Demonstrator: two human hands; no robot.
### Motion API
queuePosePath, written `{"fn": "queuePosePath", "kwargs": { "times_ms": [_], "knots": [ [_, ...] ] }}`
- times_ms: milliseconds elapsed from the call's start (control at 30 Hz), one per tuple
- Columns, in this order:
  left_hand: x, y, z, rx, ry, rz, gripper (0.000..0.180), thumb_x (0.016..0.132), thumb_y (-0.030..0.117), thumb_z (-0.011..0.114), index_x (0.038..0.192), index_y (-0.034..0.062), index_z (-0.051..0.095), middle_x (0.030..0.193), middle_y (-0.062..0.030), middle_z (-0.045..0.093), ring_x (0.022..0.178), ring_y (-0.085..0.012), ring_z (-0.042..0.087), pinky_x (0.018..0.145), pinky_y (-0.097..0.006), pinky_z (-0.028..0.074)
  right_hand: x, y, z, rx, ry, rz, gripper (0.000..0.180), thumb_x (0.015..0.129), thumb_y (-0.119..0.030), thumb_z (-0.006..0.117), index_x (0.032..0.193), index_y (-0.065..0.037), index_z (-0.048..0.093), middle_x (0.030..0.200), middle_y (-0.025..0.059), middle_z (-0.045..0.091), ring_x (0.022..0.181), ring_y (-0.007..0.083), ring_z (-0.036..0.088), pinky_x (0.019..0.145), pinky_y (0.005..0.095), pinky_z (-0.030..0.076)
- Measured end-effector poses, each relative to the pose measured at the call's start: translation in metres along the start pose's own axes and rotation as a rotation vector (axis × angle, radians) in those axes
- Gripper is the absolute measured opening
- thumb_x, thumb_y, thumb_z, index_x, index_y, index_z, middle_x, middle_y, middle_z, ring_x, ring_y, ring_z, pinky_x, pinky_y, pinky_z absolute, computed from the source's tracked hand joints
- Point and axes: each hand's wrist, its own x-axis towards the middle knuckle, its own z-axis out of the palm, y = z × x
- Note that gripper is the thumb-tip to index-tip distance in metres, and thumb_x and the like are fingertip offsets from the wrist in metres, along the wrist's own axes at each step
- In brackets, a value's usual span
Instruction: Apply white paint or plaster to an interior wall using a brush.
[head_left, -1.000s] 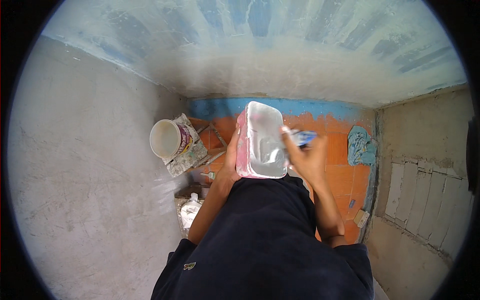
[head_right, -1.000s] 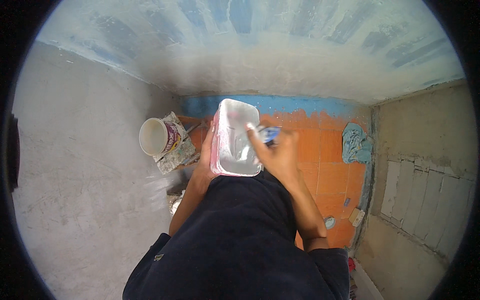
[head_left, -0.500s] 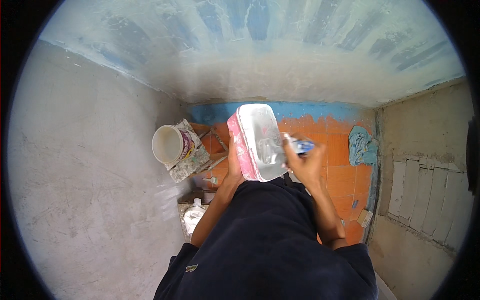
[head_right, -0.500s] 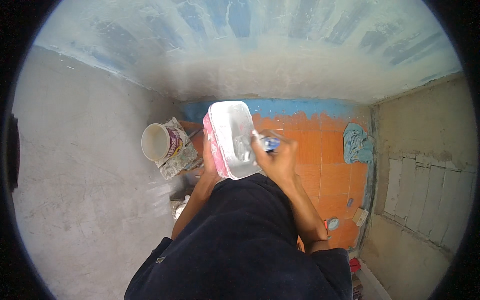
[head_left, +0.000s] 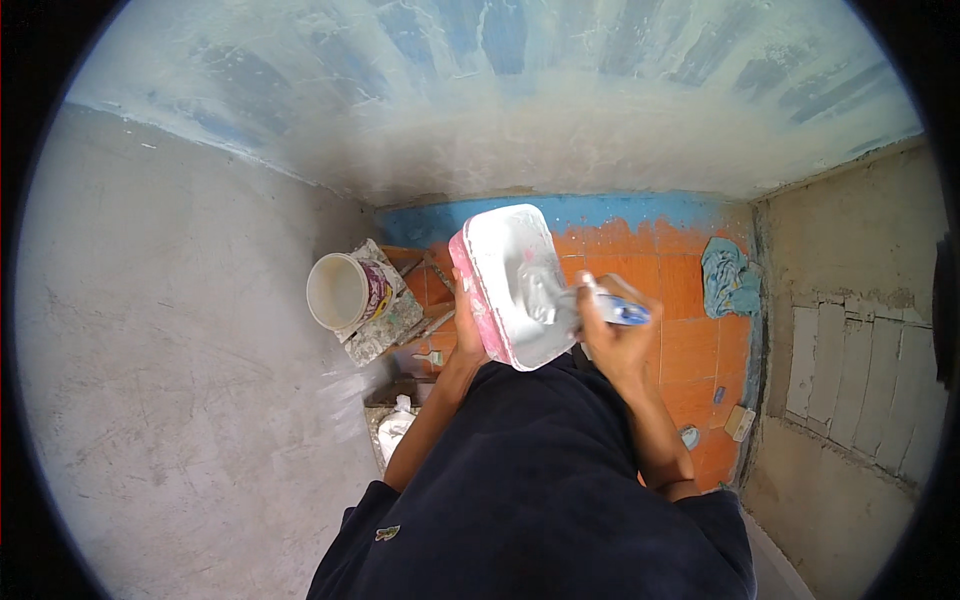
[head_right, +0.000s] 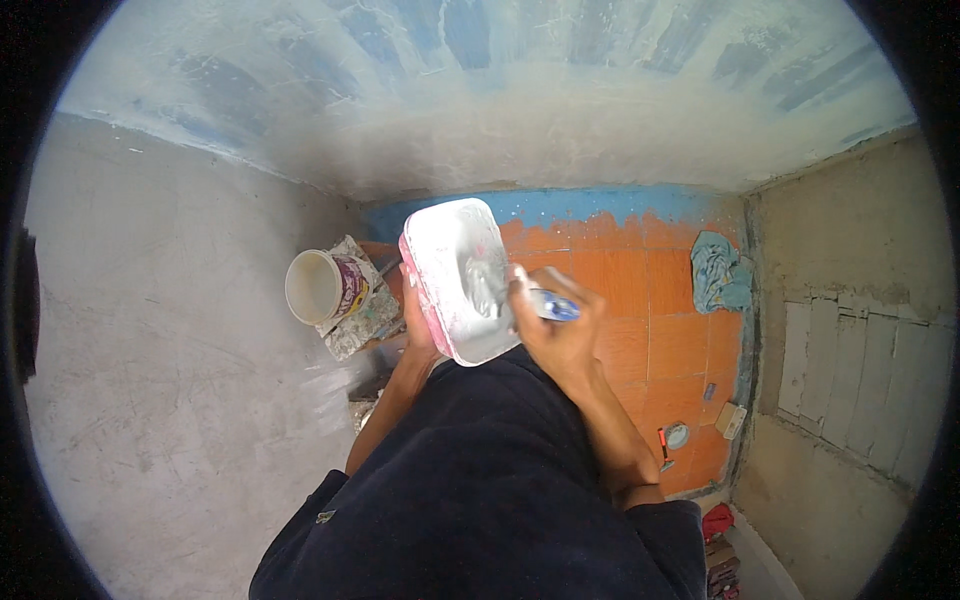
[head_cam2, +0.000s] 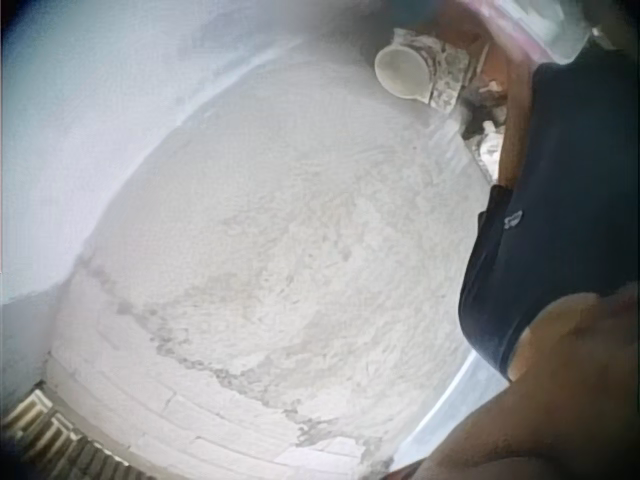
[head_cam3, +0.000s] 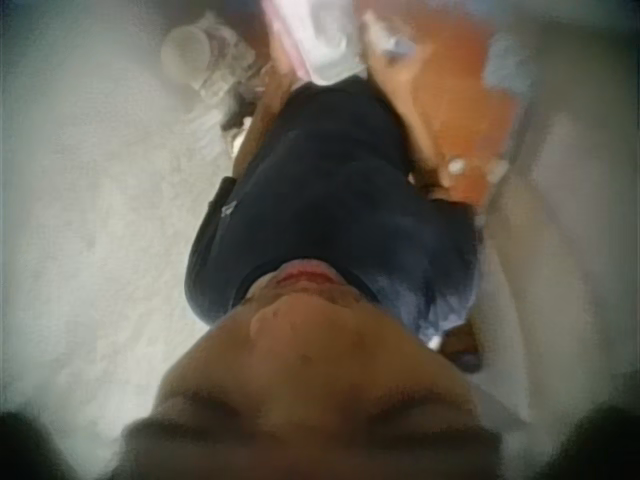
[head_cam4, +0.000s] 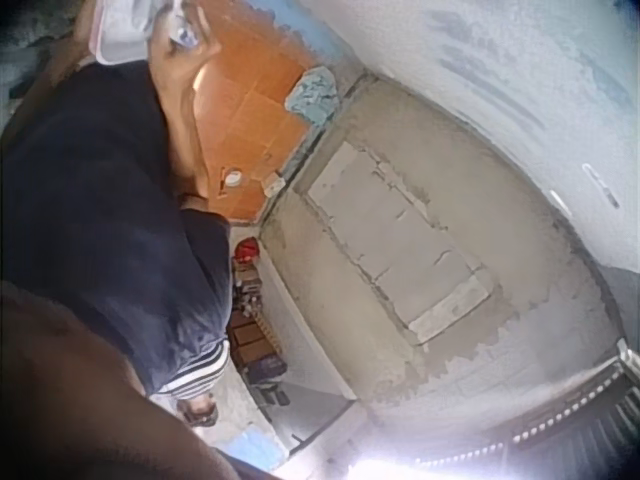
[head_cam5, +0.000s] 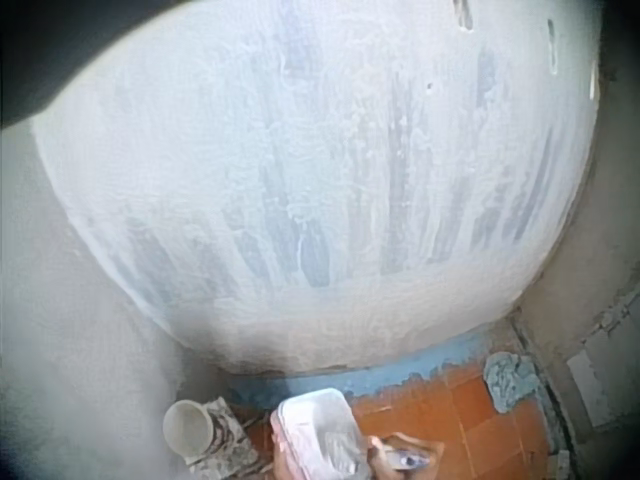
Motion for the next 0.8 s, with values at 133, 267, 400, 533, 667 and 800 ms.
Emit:
{"fn": "queuePosePath", "kwargs": {
  "times_ms": [133, 267, 400, 533, 667, 800],
  "knots": [
    [0.001, -0.004, -0.006, 0.054, -0.062, -0.037, 0.076, 0.101, 0.062, 0.028, 0.148, 0.0024, 0.033, 0.141, -0.0184, 0.049, 0.125, -0.0322, 0.054, 0.106, -0.047, 0.044, 0.005, 0.036, 0.01, -0.202, -0.132, -0.313, 0.026, 0.094, -0.01, 0.066, 0.071, 0.003, 0.064, 0.06, 0.0036, 0.061, 0.044, 0.0088, 0.056, 0.04, 0.0232, 0.04],
    [-0.009, 0.008, 0.002, -0.028, 0.127, 0.054, 0.068, 0.103, 0.057, 0.031, 0.144, 0.0033, 0.04, 0.134, -0.0161, 0.055, 0.12, -0.0287, 0.057, 0.104, -0.045, 0.045, 0.003, 0.001, -0.006, 0.009, -0.077, 0.021, 0.013, 0.087, -0.005, 0.069, 0.076, 0.002, 0.067, 0.062, 0.0083, 0.061, 0.055, 0.0105, 0.062, 0.047, 0.0295, 0.043],
    [-0.007, 0.004, -0.004, 0.012, 0.033, 0.064, 0.065, 0.104, 0.052, 0.031, 0.149, 0.0059, 0.033, 0.142, -0.0165, 0.049, 0.126, -0.0294, 0.053, 0.107, -0.046, 0.044, 0.001, 0.026, -0.001, -0.064, -0.13, -0.193, 0.02, 0.093, -0.007, 0.064, 0.075, 0.002, 0.066, 0.064, 0.0045, 0.064, 0.047, 0.008, 0.056, 0.042, 0.0231, 0.041],
    [0.001, -0.006, -0.01, 0.032, 0.089, 0.038, 0.059, 0.105, 0.049, 0.033, 0.144, 0.0047, 0.041, 0.136, -0.0144, 0.055, 0.121, -0.0253, 0.057, 0.104, -0.042, 0.047, 0.008, 0.038, -0.001, -0.187, -0.236, -0.32, 0.014, 0.091, -0.007, 0.065, 0.08, 0.001, 0.068, 0.067, 0.0041, 0.065, 0.049, 0.0085, 0.057, 0.046, 0.0241, 0.044],
    [0.002, -0.002, 0.002, -0.122, 0.052, -0.037, 0.06, 0.105, 0.05, 0.034, 0.142, 0.0042, 0.043, 0.135, -0.0136, 0.056, 0.118, -0.0252, 0.06, 0.103, -0.042, 0.047, 0.017, 0.017, -0.028, 0.132, -0.146, 0.099, 0.015, 0.092, -0.01, 0.067, 0.082, 0.002, 0.067, 0.064, 0.0059, 0.065, 0.053, 0.0099, 0.061, 0.046, 0.0257, 0.044],
    [0.0, 0.005, 0.017, -0.141, 0.062, -0.037, 0.066, 0.102, 0.056, 0.036, 0.143, 0.0046, 0.043, 0.137, -0.0152, 0.055, 0.121, -0.0267, 0.058, 0.104, -0.044, 0.047, 0.02, 0.01, -0.045, 0.295, -0.101, 0.051, 0.015, 0.096, -0.008, 0.061, 0.092, 0.005, 0.065, 0.068, 0.007, 0.064, 0.053, 0.0098, 0.061, 0.045, 0.0235, 0.045]
  ]
}}
